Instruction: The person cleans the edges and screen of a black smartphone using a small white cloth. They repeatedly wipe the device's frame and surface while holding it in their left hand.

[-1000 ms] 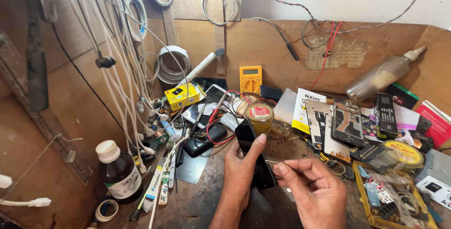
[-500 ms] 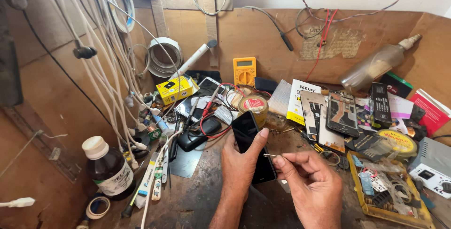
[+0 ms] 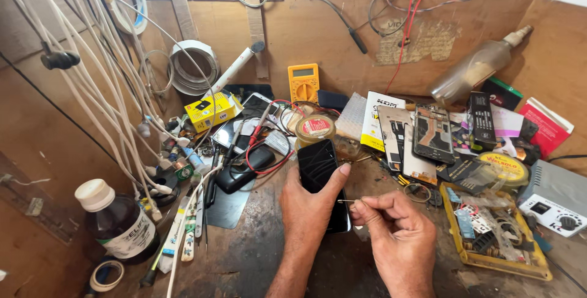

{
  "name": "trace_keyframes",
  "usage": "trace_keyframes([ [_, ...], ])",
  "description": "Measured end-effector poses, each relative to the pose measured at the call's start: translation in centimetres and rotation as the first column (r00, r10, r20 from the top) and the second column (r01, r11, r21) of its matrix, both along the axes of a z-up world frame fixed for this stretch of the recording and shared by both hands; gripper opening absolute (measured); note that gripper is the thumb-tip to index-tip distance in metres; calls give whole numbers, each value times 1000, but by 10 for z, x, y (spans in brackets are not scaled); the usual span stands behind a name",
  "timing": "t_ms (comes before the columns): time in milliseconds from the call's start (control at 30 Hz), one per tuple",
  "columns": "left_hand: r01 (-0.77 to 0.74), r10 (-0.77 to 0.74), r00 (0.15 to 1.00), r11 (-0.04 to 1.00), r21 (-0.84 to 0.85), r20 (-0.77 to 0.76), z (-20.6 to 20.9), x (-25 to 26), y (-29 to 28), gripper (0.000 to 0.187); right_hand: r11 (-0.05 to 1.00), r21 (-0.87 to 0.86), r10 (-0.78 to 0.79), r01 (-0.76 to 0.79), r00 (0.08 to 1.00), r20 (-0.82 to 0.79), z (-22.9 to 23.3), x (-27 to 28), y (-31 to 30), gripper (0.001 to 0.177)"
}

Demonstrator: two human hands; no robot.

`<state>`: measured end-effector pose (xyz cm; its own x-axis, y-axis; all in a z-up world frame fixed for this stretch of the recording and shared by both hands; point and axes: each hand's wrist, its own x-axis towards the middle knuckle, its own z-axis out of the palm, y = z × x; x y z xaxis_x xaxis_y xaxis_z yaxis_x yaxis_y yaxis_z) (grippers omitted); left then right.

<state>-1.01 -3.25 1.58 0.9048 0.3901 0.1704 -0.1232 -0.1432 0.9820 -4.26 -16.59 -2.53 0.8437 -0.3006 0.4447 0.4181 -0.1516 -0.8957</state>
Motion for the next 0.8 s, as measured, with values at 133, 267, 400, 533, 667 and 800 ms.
trace_keyframes([
  [133, 9, -8, 999, 1000, 12, -43, 4, -1, -1, 58, 996, 68, 58, -57, 998, -11, -2, 1, -1, 4],
  [267, 4, -2, 999, 1000, 30, -50, 5, -1, -2, 60, 990, 122, 79, -68, 993, -90, 0, 3, -4, 4],
  [400, -34, 39, 994, 998, 52, -98, 5, -1, -5, 61, 980, 188, 96, -71, 987, -127, 1, 4, -6, 5],
  [533, -55, 64, 993, 994, 94, -96, 4, 2, -6, 63, 970, 238, 82, -53, 990, -114, 0, 5, -8, 6],
  [667, -40, 47, 993, 997, 70, -110, 5, 0, -5, 62, 942, 330, 95, -59, 991, -96, 6, 2, -5, 6],
  [800, -3, 9, 997, 996, 85, -73, 3, 0, -5, 64, 920, 380, 137, -100, 988, -71, 12, 3, -2, 7],
])
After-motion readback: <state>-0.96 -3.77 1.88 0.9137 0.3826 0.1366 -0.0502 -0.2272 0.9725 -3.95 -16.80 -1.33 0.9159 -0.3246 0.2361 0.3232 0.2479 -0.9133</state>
